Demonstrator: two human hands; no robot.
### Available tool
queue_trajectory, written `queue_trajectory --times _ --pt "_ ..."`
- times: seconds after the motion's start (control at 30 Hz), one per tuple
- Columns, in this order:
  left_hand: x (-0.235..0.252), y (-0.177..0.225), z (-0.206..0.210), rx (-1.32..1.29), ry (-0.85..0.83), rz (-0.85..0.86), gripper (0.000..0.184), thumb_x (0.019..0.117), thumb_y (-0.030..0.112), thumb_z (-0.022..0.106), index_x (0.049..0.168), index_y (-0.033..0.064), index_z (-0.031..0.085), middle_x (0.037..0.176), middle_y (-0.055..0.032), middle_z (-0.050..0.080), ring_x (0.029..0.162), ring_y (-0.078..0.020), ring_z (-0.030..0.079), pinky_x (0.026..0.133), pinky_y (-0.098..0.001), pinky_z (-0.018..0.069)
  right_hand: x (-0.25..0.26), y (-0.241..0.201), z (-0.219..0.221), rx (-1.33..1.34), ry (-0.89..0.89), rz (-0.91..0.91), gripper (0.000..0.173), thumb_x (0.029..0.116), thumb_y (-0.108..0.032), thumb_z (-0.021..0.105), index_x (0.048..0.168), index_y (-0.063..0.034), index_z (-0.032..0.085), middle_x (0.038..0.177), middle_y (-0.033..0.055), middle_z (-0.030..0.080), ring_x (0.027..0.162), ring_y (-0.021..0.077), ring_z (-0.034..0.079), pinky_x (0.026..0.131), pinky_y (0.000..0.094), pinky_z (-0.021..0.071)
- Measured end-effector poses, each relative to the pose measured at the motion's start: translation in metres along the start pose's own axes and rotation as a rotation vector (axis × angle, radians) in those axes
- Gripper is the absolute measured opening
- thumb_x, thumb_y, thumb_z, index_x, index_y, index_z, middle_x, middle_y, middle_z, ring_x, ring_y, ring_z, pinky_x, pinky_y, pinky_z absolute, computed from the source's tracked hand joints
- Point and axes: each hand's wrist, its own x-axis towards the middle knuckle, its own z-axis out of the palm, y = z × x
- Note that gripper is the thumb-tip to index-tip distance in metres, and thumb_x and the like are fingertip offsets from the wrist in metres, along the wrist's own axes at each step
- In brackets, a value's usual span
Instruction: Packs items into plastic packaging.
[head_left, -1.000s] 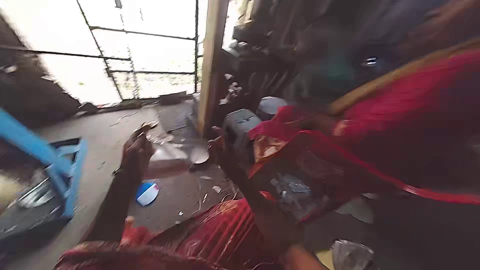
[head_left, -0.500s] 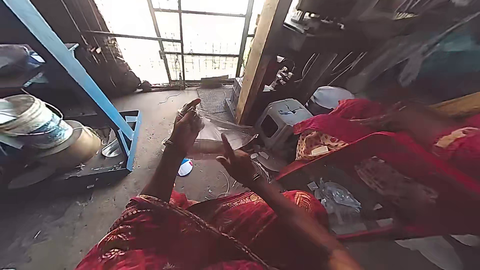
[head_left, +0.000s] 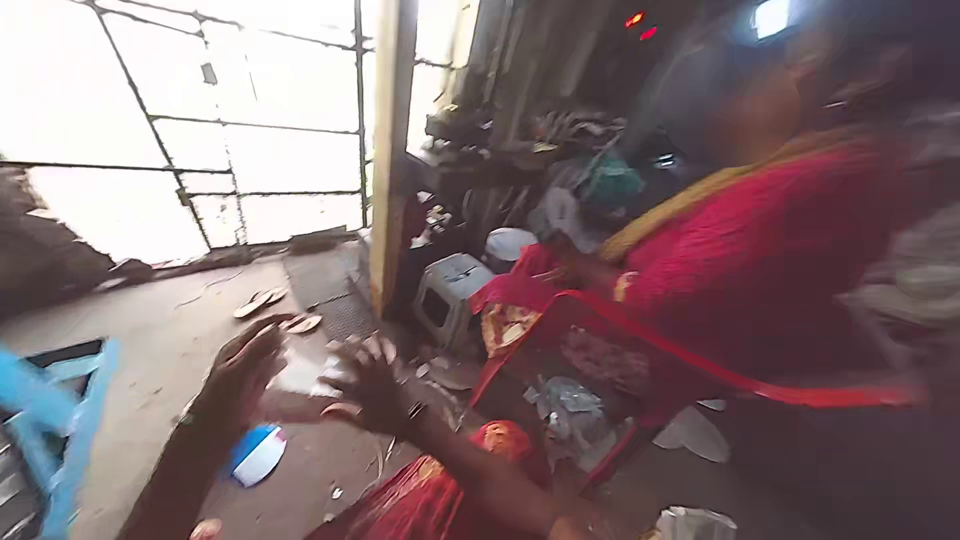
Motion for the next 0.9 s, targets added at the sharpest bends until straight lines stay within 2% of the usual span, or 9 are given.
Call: queue_trajectory --times 0.07,0.2,0.4,0.53,0.6,0.67,0.7,0.77,0.9 --pt "0.001 -0.002 0.0 0.038 0.005 0.008 0.031 0.1001 0.022 0.046 0.124 0.0125 0.064 0.08 0.0116 0.064 0.064 0.0 0.06 0.059 -0.0176 0.0534 0.002 -0.003 0.002 0.055 -0.143 0.052 0.044 0.0934 -0.038 0.072 0.133 -0.0189 0.07 0.144 0.0119 0.06 0.141 0.0348 0.048 0.121 0.0678 0.0204" --pt "0.005 -0.001 -0.012 0.04 0.099 0.027 0.029 0.1024 0.018 0.042 0.123 0.0146 0.062 0.075 0.0163 0.059 0.059 0.0036 0.054 0.054 -0.0141 0.0478 0.001 0.009 -0.008 0.1 -0.193 0.076 0.032 0.0968 -0.036 0.069 0.102 -0.005 0.076 0.117 0.0157 0.07 0.123 0.0344 0.061 0.12 0.064 0.0262" --pt "0.001 0.016 -0.036 0.056 0.192 -0.018 0.027 0.1062 0.019 0.045 0.126 0.0096 0.059 0.087 0.0098 0.062 0.065 -0.0015 0.059 0.059 -0.0193 0.0516 -0.002 0.043 -0.027 -0.026 -0.404 0.102 0.033 0.1028 -0.027 0.06 0.099 0.0027 0.072 0.105 0.0202 0.071 0.108 0.036 0.067 0.102 0.053 0.049" --pt "0.012 -0.007 -0.08 0.442 0.166 0.026 0.032 0.1055 0.029 0.048 0.129 0.009 0.06 0.086 0.0087 0.058 0.062 0.0011 0.052 0.06 -0.0198 0.048 0.004 0.048 -0.033 0.146 -0.437 0.084 0.028 0.1014 -0.018 0.062 0.1 0.0082 0.071 0.104 0.0246 0.07 0.106 0.0377 0.068 0.095 0.0478 0.0531" --pt "0.016 -0.018 -0.105 0.774 0.13 0.04 0.044 0.1068 0.033 0.045 0.133 0.001 0.059 0.103 -0.0103 0.065 0.077 -0.0107 0.059 0.075 -0.0326 0.0518 0.004 0.048 -0.03 0.181 -0.435 0.039 0.027 0.1 -0.017 0.064 0.098 0.009 0.071 0.102 0.0244 0.07 0.103 0.0371 0.069 0.093 0.0473 0.0535" --pt "0.014 -0.022 -0.119 1.011 0.098 -0.017 0.051 0.1086 0.038 0.042 0.133 -0.0032 0.06 0.117 -0.0302 0.065 0.102 -0.0409 0.066 0.093 -0.0614 0.0494 0.005 0.048 -0.029 0.195 -0.406 -0.022 0.025 0.0984 -0.016 0.066 0.094 0.0081 0.071 0.096 0.0223 0.071 0.099 0.0352 0.07 0.091 0.0455 0.0546" --pt "0.012 -0.022 -0.119 1.079 0.076 -0.043 0.053 0.1092 0.038 0.041 0.132 -0.0051 0.059 0.118 -0.0343 0.064 0.107 -0.0499 0.064 0.095 -0.0697 0.0449 0.005 0.048 -0.031 0.21 -0.387 -0.044 0.023 0.0982 -0.014 0.066 0.093 0.008 0.071 0.095 0.0219 0.071 0.097 0.0347 0.07 0.09 0.045 0.0548" --pt "0.007 -0.022 -0.121 1.162 0.013 -0.138 0.054 0.1098 0.039 0.036 0.133 -0.0036 0.06 0.117 -0.0339 0.065 0.106 -0.0527 0.064 0.093 -0.0729 0.0444 0.007 0.047 -0.037 0.221 -0.356 -0.074 0.021 0.0984 -0.011 0.066 0.093 0.0073 0.072 0.095 0.0208 0.072 0.097 0.0333 0.071 0.091 0.0439 0.0553" --pt "-0.007 -0.013 -0.118 1.004 -0.16 -0.46 0.045 0.1087 0.022 0.036 0.144 0.0 0.053 0.124 -0.0307 0.064 0.108 -0.0454 0.066 0.096 -0.0629 0.0492 0.012 0.035 -0.054 0.236 -0.295 -0.044 0.024 0.1001 -0.013 0.062 0.094 0.0072 0.072 0.096 0.0206 0.072 0.098 0.0328 0.071 0.091 0.0429 0.0552"
